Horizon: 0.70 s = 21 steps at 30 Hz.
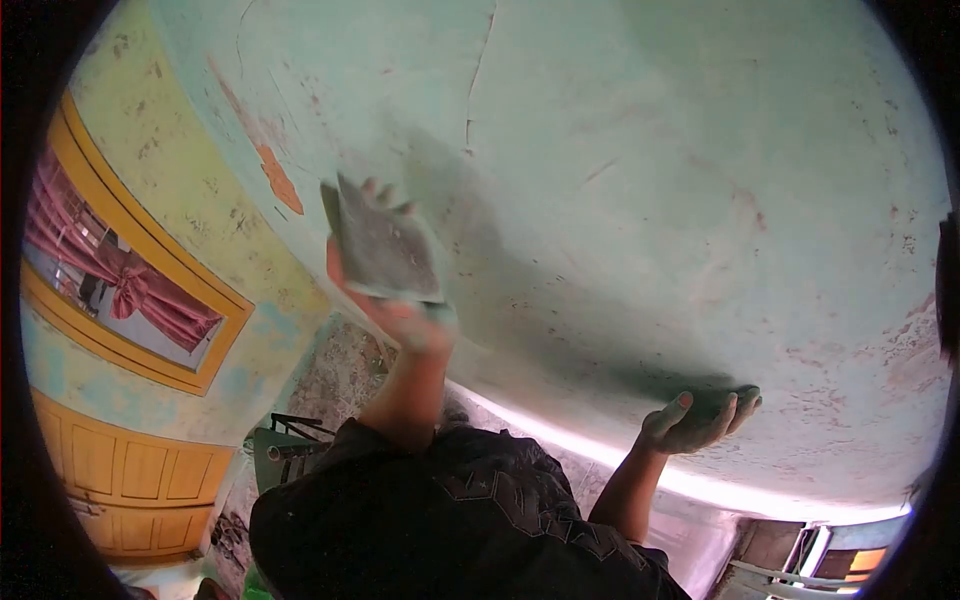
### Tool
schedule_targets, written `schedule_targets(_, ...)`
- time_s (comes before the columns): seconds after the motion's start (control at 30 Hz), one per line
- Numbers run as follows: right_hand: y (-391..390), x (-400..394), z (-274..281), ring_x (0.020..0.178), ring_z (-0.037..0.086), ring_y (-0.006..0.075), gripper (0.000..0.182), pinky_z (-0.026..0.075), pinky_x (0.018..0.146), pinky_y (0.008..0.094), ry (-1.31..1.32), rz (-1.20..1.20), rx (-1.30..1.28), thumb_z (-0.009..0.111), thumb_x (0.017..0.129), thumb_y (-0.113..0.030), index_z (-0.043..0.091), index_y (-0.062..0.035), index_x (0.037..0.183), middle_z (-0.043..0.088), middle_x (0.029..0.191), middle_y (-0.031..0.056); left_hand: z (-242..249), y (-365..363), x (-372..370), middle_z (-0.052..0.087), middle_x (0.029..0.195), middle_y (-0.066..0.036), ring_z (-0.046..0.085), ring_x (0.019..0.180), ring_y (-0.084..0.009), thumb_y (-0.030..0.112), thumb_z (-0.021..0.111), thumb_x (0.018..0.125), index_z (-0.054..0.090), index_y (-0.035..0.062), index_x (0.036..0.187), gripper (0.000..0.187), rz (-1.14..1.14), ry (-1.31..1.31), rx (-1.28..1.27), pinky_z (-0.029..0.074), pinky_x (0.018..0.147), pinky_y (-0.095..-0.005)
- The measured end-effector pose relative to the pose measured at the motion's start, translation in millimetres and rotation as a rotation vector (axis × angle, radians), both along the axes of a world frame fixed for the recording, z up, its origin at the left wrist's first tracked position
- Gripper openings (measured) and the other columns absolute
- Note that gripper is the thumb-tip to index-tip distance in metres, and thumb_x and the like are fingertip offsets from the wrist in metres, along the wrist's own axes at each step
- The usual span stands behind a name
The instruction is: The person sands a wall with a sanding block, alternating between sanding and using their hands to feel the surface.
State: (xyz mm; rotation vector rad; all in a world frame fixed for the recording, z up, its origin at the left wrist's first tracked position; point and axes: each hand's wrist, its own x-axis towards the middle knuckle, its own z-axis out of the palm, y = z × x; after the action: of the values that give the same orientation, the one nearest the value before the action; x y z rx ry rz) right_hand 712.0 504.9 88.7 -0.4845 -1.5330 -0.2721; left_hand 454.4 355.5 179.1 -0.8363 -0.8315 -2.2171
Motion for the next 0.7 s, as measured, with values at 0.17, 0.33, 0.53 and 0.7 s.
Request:
schedule_targets(0.17,-0.1,-1.3,-1.3,0.134,0.03,0.0414,0.046,0.03,0.106,0.0538,0.003,-0.017,-0.005,0.052,0.093,-0.025,0.041,0.0026,0.129,0.032,0.14,0.0277,-19.1,10.8,-40.6,0.031,0.134,-0.028,0.037,0.121,-0.0395,0.041,0.065,0.083,0.029,0.0001,0.134,0.075,0.654,0.367,-0.373,0.04,0.094,-0.0504)
schedule_targets(0.33,3.4,-3.7,-2.1,0.134,0.028,0.042,0.047,0.028,0.106,0.0545,-0.002,-0.081,-0.001,0.052,0.093,-0.025,0.041,0.0019,0.129,0.032,0.141,0.0274,4.7,24.9,-59.5,0.031,0.135,-0.028,0.039,0.12,-0.0394,0.038,0.066,0.085,0.022,-0.0023,0.139,0.08,0.595,0.384,-0.351,0.039,0.095,-0.0488)
schedule_targets(0.53,0.4,-0.4,-2.4,0.134,0.027,0.0434,0.045,0.022,0.108,0.0564,-0.035,-0.077,-0.01,0.05,0.093,-0.024,0.041,-0.0002,0.13,0.031,0.141,0.0291,-0.6,22.7,-33.6,0.036,0.135,-0.028,0.04,0.122,-0.0413,0.039,0.069,0.082,0.026,-0.0014,0.138,0.081,0.753,0.473,-0.542,0.037,0.1,-0.0494)
schedule_targets(0.7,1.1,-0.3,-3.3,0.134,0.026,0.0444,0.047,0.021,0.107,0.0585,-0.037,-0.095,-0.006,0.051,0.091,-0.023,0.041,0.0004,0.13,0.032,0.14,0.029,60.2,25.8,-46.9,0.035,0.139,-0.024,0.035,0.129,-0.0405,0.028,0.078,0.074,0.029,-0.0023,0.136,0.085,0.393,0.233,-0.306,0.032,0.105,-0.0508)
